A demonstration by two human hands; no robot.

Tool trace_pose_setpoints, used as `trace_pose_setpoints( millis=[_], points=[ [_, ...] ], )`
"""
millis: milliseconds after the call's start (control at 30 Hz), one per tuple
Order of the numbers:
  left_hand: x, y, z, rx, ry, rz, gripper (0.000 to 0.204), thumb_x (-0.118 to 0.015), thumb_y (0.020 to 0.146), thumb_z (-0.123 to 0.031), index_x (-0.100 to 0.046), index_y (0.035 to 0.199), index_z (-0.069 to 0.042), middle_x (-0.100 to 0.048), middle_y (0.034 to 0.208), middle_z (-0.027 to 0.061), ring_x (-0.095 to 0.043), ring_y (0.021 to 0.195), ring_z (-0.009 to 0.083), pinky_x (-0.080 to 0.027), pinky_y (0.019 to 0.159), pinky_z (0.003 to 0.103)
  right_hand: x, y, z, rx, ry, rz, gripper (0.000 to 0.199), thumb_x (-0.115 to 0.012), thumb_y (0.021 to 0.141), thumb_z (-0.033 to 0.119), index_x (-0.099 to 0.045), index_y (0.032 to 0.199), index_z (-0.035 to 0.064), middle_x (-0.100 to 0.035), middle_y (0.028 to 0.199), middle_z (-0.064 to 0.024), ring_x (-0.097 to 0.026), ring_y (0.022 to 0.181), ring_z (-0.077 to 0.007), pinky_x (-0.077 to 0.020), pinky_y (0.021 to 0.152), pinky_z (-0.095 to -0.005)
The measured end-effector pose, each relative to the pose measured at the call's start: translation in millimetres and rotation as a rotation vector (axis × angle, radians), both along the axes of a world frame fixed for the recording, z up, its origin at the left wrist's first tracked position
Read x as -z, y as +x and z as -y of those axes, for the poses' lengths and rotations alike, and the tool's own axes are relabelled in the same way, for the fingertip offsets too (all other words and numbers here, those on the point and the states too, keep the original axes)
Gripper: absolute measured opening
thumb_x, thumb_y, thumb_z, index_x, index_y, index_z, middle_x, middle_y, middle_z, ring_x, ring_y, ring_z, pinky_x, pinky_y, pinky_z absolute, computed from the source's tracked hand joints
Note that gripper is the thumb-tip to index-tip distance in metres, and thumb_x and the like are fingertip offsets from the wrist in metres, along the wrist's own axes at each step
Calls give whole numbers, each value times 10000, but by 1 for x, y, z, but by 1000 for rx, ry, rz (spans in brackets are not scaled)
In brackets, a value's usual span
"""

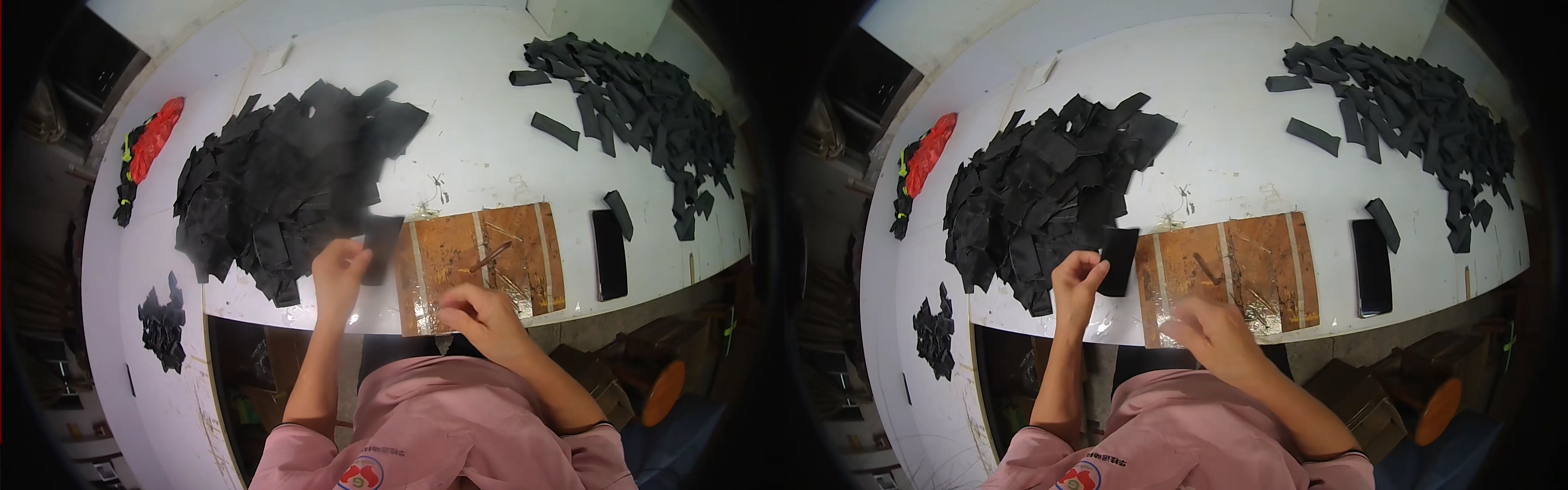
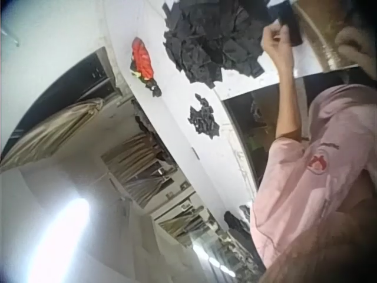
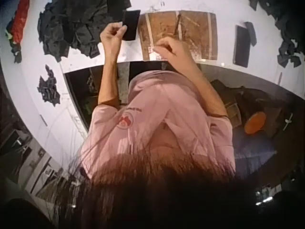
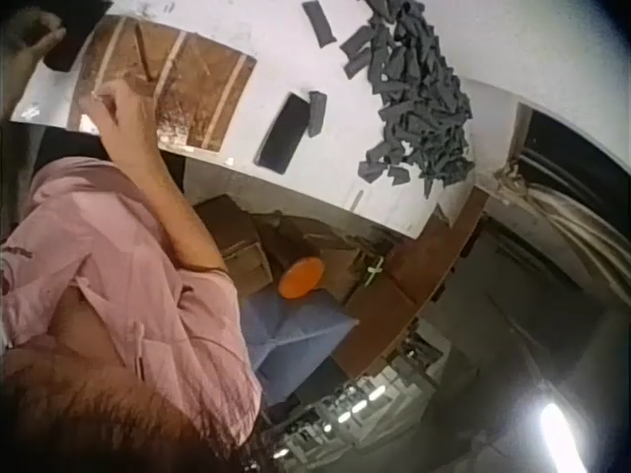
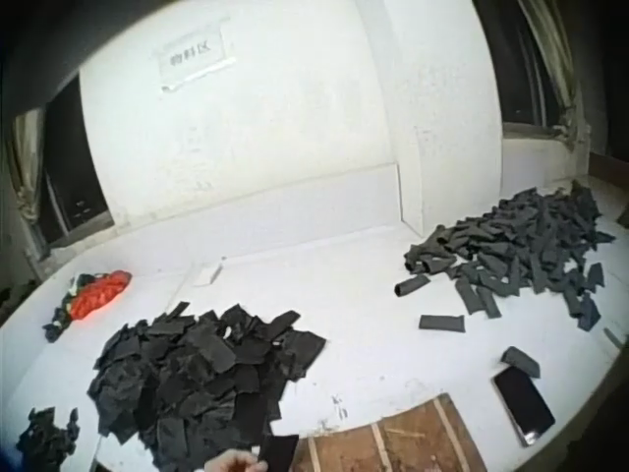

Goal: The recorder is picking up and organizing small black fabric strips from a large pile on a workbench.

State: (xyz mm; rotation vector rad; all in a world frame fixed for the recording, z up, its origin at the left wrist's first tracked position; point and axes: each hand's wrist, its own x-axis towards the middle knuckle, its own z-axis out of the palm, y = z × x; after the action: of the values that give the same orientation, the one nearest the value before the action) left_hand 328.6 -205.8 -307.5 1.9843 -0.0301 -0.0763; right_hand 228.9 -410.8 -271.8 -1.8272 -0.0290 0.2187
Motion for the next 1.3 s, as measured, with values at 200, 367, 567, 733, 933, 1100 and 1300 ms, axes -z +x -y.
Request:
trace_pose_setpoints(
  millis=[200, 367, 567, 733, 933, 1100, 1300],
  points=[
    [-31, -78, 42, -6, -693, -293, 139, -616, 732, 55, -514, 770, -32, -560, 715, 8, -512, 647, 66, -407, 607, 175, 5, 14, -24, 337, 545, 13, 178, -670, 711, 63, -584, 852, -2, -556, 718, 9, -506, 665, -64, -418, 614, -205],
    [-48, -80, 42, 112, -1069, -405, 366, -590, 716, -64, -457, 1047, 16, -556, 959, 119, -557, 869, 186, -435, 781, 292, -21, 10, 2, 129, 344, 38, 87, -638, 706, 27, -573, 667, -16, -535, 624, -10, -478, 572, -54, -369, 506, -216],
    [-71, -38, 21, 435, -811, -539, 306, -595, 765, -180, -543, 984, 26, -580, 865, 68, -529, 783, 119, -413, 697, 239, -30, 18, 21, -180, 127, 35, 130, -606, 729, 91, -576, 687, -28, -526, 605, -62, -494, 558, -95, -385, 525, -244],
    [-88, -33, 21, 603, -392, -599, 78, -582, 759, 3, -586, 837, 3, -567, 691, 6, -498, 552, 61, -410, 500, 186, -37, 14, 26, -364, 50, 105, 119, -599, 724, 116, -589, 735, -1, -521, 645, -75, -520, 625, -201, -402, 581, -302],
    [-73, -62, 24, 396, -298, -424, 62, -594, 739, 25, -582, 792, -5, -557, 690, -22, -487, 634, 33, -399, 558, 175, -39, -10, -3, 274, -584, 523, 355, -685, 648, 160, -560, 937, -5, -522, 900, -111, -458, 901, -302, -377, 770, -384],
    [-66, -91, 52, 258, -431, -206, 38, -585, 744, 26, -570, 769, 2, -572, 666, -4, -505, 594, 46, -406, 530, 187, -26, -18, -16, 257, -22, 368, 217, -639, 688, 66, -567, 881, 0, -513, 768, -89, -516, 644, -221, -425, 550, -313],
    [-38, -92, 73, -121, -141, 272, 58, -587, 728, 29, -563, 777, 10, -574, 589, 45, -524, 515, 66, -409, 461, 192, -15, -5, -21, 271, -387, 619, 155, -586, 658, -30, -551, 806, 3, -493, 710, -101, -534, 606, -262, -435, 520, -326]
  ],
)
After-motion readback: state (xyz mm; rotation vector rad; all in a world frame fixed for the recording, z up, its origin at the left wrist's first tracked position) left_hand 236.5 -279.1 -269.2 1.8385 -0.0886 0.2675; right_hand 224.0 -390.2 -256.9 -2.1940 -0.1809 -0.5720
